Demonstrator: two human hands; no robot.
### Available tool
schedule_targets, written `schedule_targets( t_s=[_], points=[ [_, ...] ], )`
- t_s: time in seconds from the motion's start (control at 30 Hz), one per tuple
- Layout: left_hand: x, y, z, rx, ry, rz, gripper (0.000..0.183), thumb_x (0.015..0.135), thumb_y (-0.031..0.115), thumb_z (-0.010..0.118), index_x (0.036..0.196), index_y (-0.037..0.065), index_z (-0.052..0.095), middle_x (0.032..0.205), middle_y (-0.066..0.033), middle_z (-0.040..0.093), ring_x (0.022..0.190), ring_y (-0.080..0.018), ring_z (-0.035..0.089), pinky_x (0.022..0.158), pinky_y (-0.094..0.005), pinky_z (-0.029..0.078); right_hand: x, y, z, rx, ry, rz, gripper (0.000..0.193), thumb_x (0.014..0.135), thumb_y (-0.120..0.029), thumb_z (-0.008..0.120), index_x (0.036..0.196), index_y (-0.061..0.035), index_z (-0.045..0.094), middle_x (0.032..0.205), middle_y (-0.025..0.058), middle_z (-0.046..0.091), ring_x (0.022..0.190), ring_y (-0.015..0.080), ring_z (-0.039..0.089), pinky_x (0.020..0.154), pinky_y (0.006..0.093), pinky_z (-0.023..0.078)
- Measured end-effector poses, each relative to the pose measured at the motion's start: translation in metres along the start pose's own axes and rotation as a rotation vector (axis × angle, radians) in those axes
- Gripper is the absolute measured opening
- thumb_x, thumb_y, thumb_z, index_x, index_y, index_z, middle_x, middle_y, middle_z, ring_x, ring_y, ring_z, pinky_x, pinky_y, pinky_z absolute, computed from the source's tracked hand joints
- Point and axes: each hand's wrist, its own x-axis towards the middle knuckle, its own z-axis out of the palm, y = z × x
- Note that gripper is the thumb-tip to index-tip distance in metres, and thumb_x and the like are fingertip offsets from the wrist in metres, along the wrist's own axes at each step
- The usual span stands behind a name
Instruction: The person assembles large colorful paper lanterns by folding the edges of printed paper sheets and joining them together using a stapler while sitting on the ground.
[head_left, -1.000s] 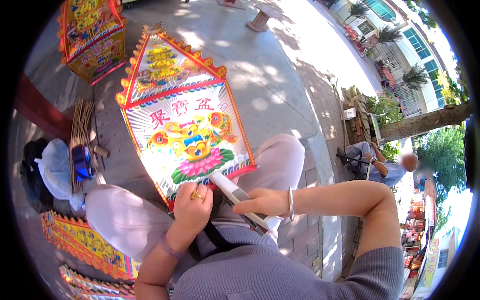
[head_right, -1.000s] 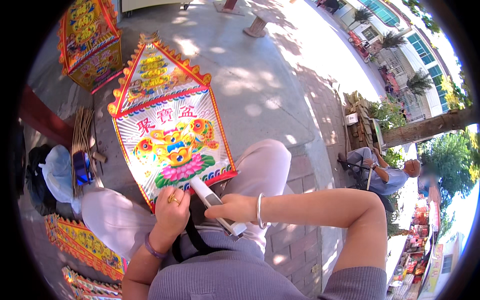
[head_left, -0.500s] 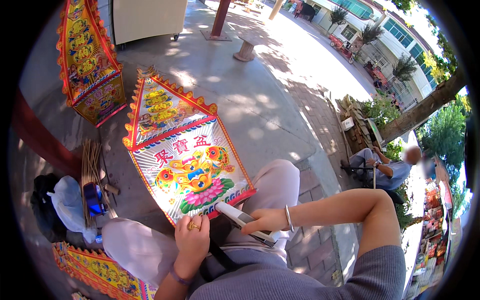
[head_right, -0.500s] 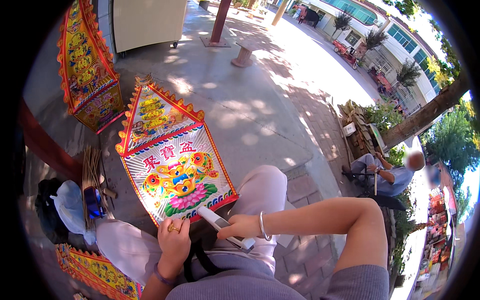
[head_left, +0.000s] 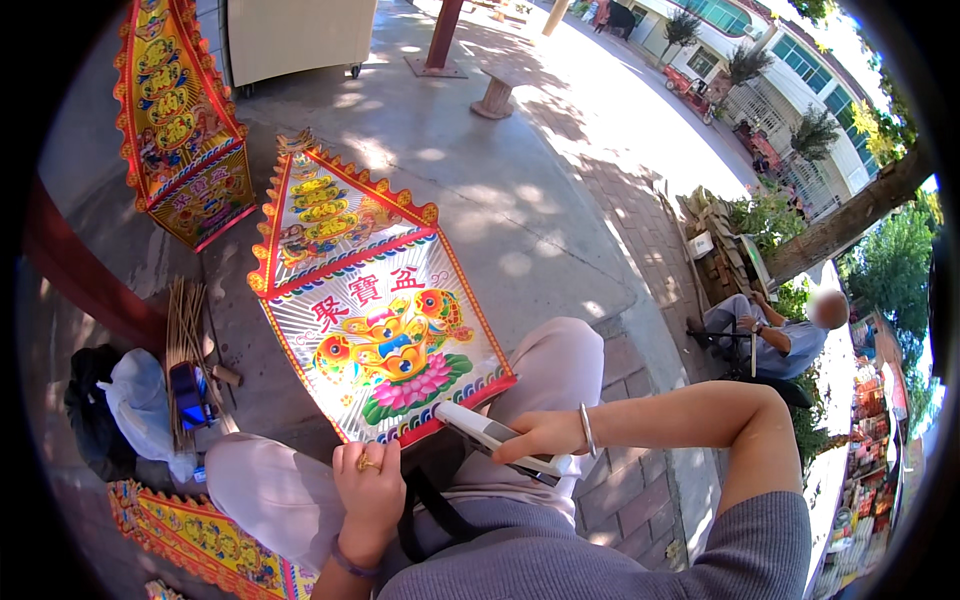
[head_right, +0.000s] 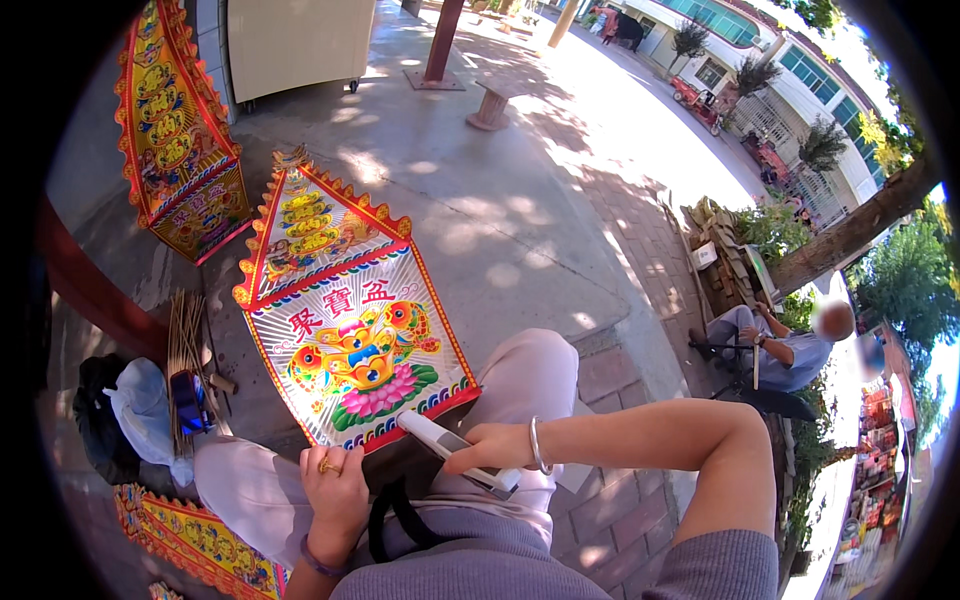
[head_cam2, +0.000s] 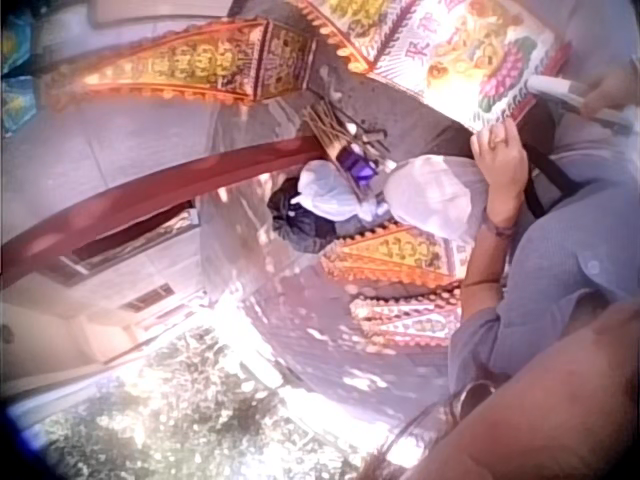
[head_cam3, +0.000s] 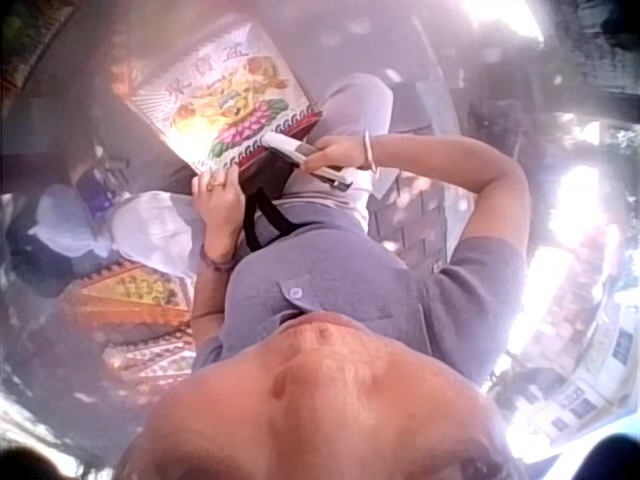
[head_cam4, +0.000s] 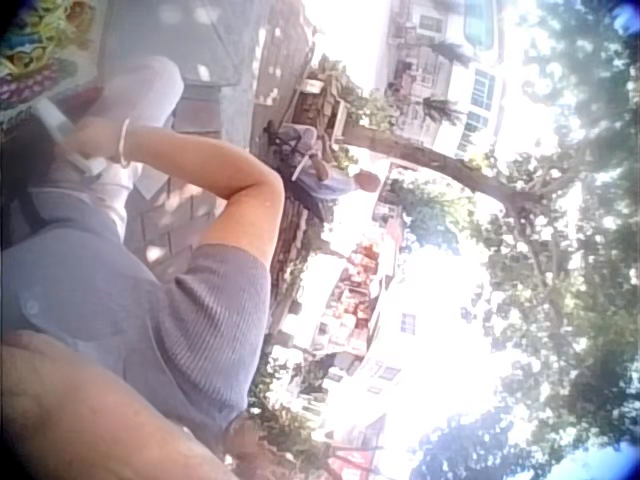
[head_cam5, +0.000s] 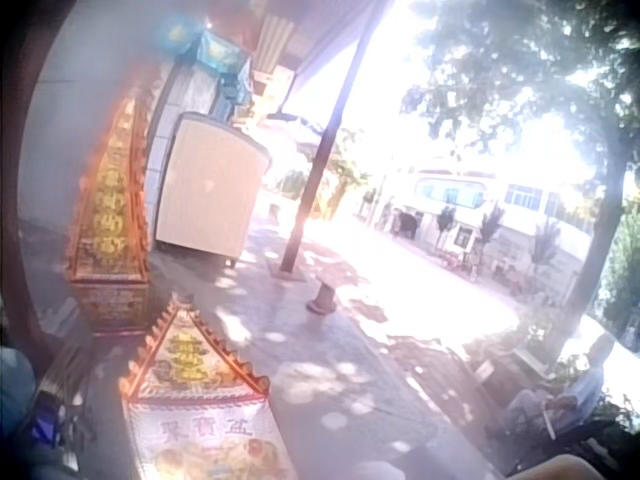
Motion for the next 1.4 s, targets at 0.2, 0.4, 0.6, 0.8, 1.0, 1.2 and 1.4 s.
schedule_targets(
  t_s=[0.2,0.4,0.6,0.8,1.0,1.2,1.4],
  points=[
    [0.003,0.000,-0.007,0.010,0.082,0.014,0.012,0.073,0.001,0.064,0.084,0.004,0.065,0.074,-0.0058,0.050,0.077,-0.0253,0.049,0.072,-0.0388,0.040,-0.006,-0.007,-0.001,0.020,-0.008,0.030,0.060,0.081,-0.045,0.065,0.111,0.0071,0.059,0.100,0.0120,0.062,0.090,0.0174,0.059,0.076,0.0301,0.048],
    [-0.009,-0.005,-0.003,-0.058,0.052,-0.022,0.021,0.069,0.001,0.062,0.089,0.003,0.066,0.078,-0.0048,0.053,0.079,-0.0238,0.050,0.071,-0.0377,0.041,-0.008,-0.008,-0.005,0.042,-0.024,0.058,0.056,0.081,-0.041,0.065,0.114,0.0039,0.059,0.100,0.0108,0.062,0.090,0.0165,0.058,0.075,0.0298,0.047],
    [-0.013,-0.011,0.002,-0.117,0.117,-0.016,0.021,0.065,0.002,0.065,0.085,0.004,0.066,0.074,-0.0038,0.051,0.078,-0.0232,0.050,0.067,-0.0365,0.041,-0.012,-0.013,-0.005,0.102,-0.038,0.083,0.043,0.083,-0.037,0.064,0.103,0.0011,0.059,0.090,0.0069,0.060,0.079,0.0131,0.059,0.066,0.0282,0.048],
    [-0.014,-0.010,-0.004,-0.017,0.114,-0.037,0.022,0.064,0.002,0.066,0.085,0.002,0.066,0.081,-0.0029,0.053,0.081,-0.0229,0.051,0.068,-0.0350,0.044,-0.009,-0.013,-0.004,0.062,-0.038,0.088,0.037,0.085,-0.033,0.062,0.100,0.0010,0.059,0.083,0.0054,0.060,0.072,0.0126,0.059,0.060,0.0288,0.048],
    [-0.015,-0.009,-0.005,0.020,0.100,-0.037,0.021,0.063,0.001,0.065,0.085,0.002,0.067,0.076,-0.0036,0.053,0.079,-0.0228,0.051,0.068,-0.0345,0.046,-0.004,-0.006,-0.006,0.053,-0.037,0.087,0.041,0.085,-0.034,0.063,0.102,0.0022,0.055,0.083,0.0073,0.061,0.072,0.0141,0.061,0.061,0.0293,0.051],
    [-0.011,-0.013,-0.003,-0.123,0.118,-0.106,0.022,0.060,-0.001,0.063,0.082,0.004,0.066,0.070,-0.0038,0.052,0.075,-0.0225,0.052,0.066,-0.0339,0.046,-0.006,-0.004,-0.007,0.122,-0.033,0.027,0.037,0.086,-0.031,0.062,0.101,0.0024,0.058,0.082,0.0063,0.061,0.070,0.0131,0.061,0.059,0.0286,0.049],
    [-0.012,-0.017,-0.003,-0.146,0.148,-0.084,0.023,0.059,-0.002,0.063,0.081,0.005,0.065,0.069,-0.0031,0.052,0.071,-0.0215,0.053,0.061,-0.0319,0.047,-0.008,-0.007,-0.011,0.145,-0.047,0.062,0.036,0.085,-0.031,0.064,0.100,0.0019,0.059,0.081,0.0061,0.061,0.069,0.0130,0.061,0.058,0.0285,0.049]
  ],
)
